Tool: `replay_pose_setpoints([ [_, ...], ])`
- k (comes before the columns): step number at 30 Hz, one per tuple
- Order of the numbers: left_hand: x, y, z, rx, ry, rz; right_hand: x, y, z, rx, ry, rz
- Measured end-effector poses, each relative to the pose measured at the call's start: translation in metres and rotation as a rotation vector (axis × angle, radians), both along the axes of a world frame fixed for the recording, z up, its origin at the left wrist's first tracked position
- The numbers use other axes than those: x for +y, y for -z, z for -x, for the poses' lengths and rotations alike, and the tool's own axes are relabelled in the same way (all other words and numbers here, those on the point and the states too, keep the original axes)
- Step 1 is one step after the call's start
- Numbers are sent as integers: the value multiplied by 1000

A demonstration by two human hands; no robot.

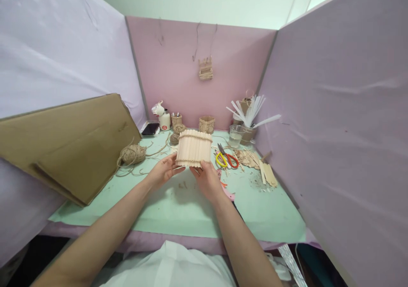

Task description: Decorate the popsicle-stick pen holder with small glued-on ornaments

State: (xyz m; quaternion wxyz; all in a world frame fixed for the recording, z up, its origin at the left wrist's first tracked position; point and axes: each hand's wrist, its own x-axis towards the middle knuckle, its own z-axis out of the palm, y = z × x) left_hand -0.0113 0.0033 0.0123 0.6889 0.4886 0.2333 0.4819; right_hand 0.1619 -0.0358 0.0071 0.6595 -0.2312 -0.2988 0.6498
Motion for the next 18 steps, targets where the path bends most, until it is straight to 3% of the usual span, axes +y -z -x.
replay_pose_setpoints([
  [5, -4, -8, -1, 38, -155, -41, 2, 2, -1, 9, -40, 9],
  [18, -2, -2, -2, 53, -201, -1, -1, 5, 3, -89, -6, 2],
])
